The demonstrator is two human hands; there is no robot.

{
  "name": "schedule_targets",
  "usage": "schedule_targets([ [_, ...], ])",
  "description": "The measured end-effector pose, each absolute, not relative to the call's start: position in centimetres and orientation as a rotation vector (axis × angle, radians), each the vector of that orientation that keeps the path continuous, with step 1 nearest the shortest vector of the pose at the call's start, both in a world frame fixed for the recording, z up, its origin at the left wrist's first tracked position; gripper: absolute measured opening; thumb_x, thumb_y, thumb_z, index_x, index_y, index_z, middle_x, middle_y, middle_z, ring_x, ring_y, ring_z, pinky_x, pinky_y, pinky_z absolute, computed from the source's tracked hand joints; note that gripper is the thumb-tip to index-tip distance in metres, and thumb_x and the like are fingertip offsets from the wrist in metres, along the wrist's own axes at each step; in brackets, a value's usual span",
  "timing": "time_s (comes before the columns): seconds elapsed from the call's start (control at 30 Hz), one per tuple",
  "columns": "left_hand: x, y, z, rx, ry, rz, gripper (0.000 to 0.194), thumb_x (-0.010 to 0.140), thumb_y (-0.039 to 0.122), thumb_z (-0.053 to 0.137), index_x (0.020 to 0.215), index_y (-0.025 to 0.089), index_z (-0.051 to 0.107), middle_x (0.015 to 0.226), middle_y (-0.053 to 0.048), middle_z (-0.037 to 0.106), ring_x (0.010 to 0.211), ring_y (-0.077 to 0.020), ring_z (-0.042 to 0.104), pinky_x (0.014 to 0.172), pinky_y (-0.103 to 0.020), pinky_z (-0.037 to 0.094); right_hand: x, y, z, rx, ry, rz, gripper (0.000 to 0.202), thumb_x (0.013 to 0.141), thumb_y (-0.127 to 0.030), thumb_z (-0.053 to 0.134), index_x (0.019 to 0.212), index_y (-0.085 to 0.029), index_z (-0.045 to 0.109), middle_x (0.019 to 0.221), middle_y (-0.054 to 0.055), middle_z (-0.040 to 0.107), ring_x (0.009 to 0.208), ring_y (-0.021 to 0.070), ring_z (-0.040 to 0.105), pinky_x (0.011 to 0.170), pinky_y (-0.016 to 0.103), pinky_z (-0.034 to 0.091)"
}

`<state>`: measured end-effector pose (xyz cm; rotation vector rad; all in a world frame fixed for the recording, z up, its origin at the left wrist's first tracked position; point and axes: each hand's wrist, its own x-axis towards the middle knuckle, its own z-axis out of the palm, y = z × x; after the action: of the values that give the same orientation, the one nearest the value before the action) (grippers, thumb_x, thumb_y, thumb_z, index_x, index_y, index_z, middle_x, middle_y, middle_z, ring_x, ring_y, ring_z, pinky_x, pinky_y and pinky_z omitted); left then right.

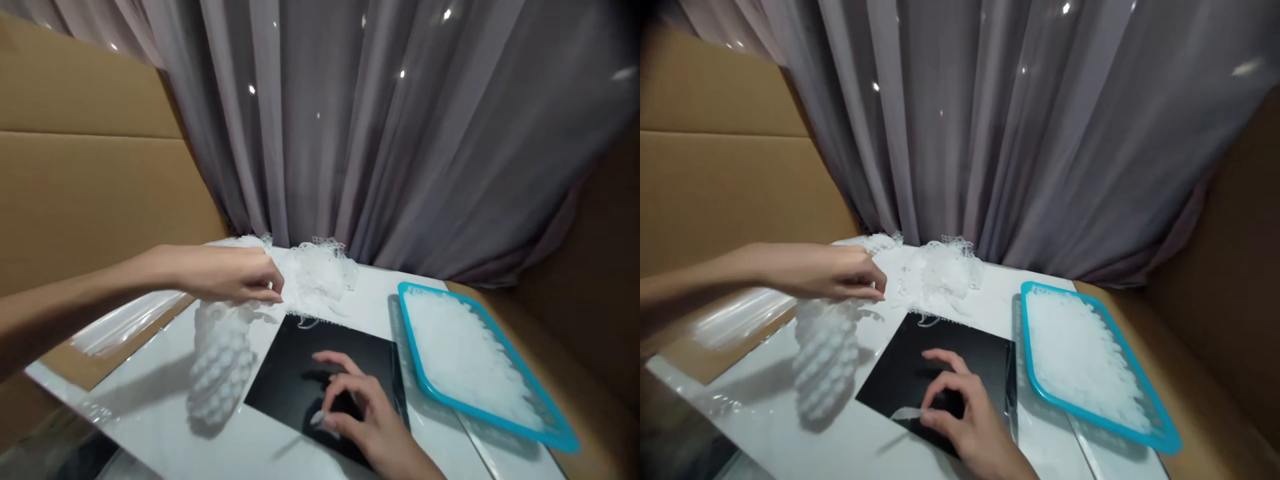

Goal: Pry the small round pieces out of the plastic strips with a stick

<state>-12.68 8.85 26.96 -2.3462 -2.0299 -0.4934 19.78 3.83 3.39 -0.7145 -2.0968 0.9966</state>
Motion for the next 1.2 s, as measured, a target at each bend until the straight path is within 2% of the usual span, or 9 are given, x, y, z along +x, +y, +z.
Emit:
schedule_targets([
  [0.13, -7.5, 5.3, 25.9, -3.171, -1.494, 0.041, 0.032, 0.112, 0.053, 0.053, 0.105, 0.034, 0.078, 0.084, 0.001, 0.074, 0.08, -0.0204, 0.071, 0.065, -0.029, 0.049, 19.7, 3.7, 4.1, -0.63, -1.853, 1.378, 0.01, 0.091, -0.026, 0.09, 0.089, -0.022, 0.081, 0.171, 0.012, 0.049, 0.157, 0.0342, 0.05, 0.129, 0.057, 0.038],
  [0.23, -5.1, 3.9, 25.5, -3.278, -1.569, -0.028, 0.031, 0.115, 0.047, 0.049, 0.111, 0.031, 0.075, 0.075, 0.003, 0.07, 0.072, -0.0165, 0.067, 0.062, -0.025, 0.044, 19.9, 3.8, 4.0, -0.5, -1.68, 1.578, 0.019, 0.08, -0.03, 0.099, 0.084, -0.022, 0.082, 0.161, 0.013, 0.06, 0.146, 0.0331, 0.061, 0.127, 0.052, 0.04],
  [0.33, -4.0, 3.8, 24.9, -3.354, -1.688, -0.222, 0.029, 0.115, 0.045, 0.05, 0.107, 0.028, 0.073, 0.065, 0.006, 0.065, 0.058, -0.0125, 0.057, 0.059, -0.024, 0.04, 20.2, 3.6, 4.1, -0.312, -1.432, 1.805, 0.024, 0.076, -0.028, 0.1, 0.078, -0.02, 0.077, 0.119, 0.012, 0.08, 0.107, 0.0241, 0.078, 0.103, 0.039, 0.057],
  [0.43, -3.5, 4.5, 24.3, -3.411, -1.69, -0.391, 0.027, 0.113, 0.046, 0.054, 0.109, 0.027, 0.072, 0.07, 0.005, 0.066, 0.062, -0.0122, 0.057, 0.061, -0.023, 0.041, 20.6, 3.2, 4.5, -0.21, -1.195, 1.903, 0.035, 0.07, -0.029, 0.104, 0.077, -0.02, 0.071, 0.094, 0.005, 0.079, 0.081, 0.0165, 0.075, 0.077, 0.027, 0.057],
  [0.57, -2.9, 5.5, 24.3, -3.495, -1.776, -0.622, 0.027, 0.111, 0.05, 0.059, 0.11, 0.026, 0.07, 0.077, 0.003, 0.069, 0.068, -0.0121, 0.061, 0.06, -0.022, 0.041, 21.3, 3.4, 5.3, -0.133, -1.071, 1.834, 0.04, 0.071, -0.03, 0.102, 0.079, -0.022, 0.064, 0.092, 0.002, 0.077, 0.076, 0.0133, 0.072, 0.067, 0.02, 0.052],
  [0.77, -3.6, 6.9, 25.5, -3.609, -1.787, -0.505, 0.024, 0.107, 0.048, 0.067, 0.114, 0.026, 0.073, 0.08, 0.001, 0.076, 0.068, -0.0128, 0.066, 0.058, -0.02, 0.045, 22.4, 3.8, 6.6, -0.062, -1.217, 1.928, 0.044, 0.079, -0.042, 0.096, 0.065, -0.022, 0.06, 0.085, 0.001, 0.074, 0.075, 0.015, 0.075, 0.077, 0.027, 0.061],
  [0.9, -5.0, 7.2, 26.6, -3.628, -1.76, -0.062, 0.019, 0.102, 0.046, 0.074, 0.112, 0.031, 0.08, 0.089, 0.001, 0.078, 0.078, -0.0157, 0.072, 0.065, -0.019, 0.051, 22.6, 3.9, 7.4, 0.022, -1.465, 2.012, 0.059, 0.082, -0.062, 0.091, 0.05, -0.024, 0.059, 0.068, 0.001, 0.07, 0.079, 0.0217, 0.082, 0.111, 0.048, 0.057],
  [1.07, -4.7, 7.8, 27.8, -3.636, -1.699, 0.241, 0.023, 0.096, 0.041, 0.081, 0.118, 0.036, 0.081, 0.092, 0.002, 0.078, 0.08, -0.0162, 0.074, 0.069, -0.019, 0.053, 22.8, 5.5, 6.8, -0.037, -1.46, 1.894, 0.044, 0.07, -0.056, 0.102, 0.053, -0.028, 0.073, 0.118, 0.007, 0.081, 0.125, 0.0325, 0.076, 0.12, 0.051, 0.053],
  [1.2, -3.4, 8.6, 27.6, -3.736, -1.672, 0.394, 0.016, 0.096, 0.044, 0.081, 0.101, 0.028, 0.079, 0.088, 0.001, 0.077, 0.076, -0.0159, 0.071, 0.066, -0.02, 0.051, 22.0, 6.5, 4.9, -0.08, -1.422, 1.881, 0.025, 0.066, -0.046, 0.107, 0.071, -0.033, 0.087, 0.16, 0.004, 0.062, 0.153, 0.0377, 0.055, 0.126, 0.053, 0.047],
])
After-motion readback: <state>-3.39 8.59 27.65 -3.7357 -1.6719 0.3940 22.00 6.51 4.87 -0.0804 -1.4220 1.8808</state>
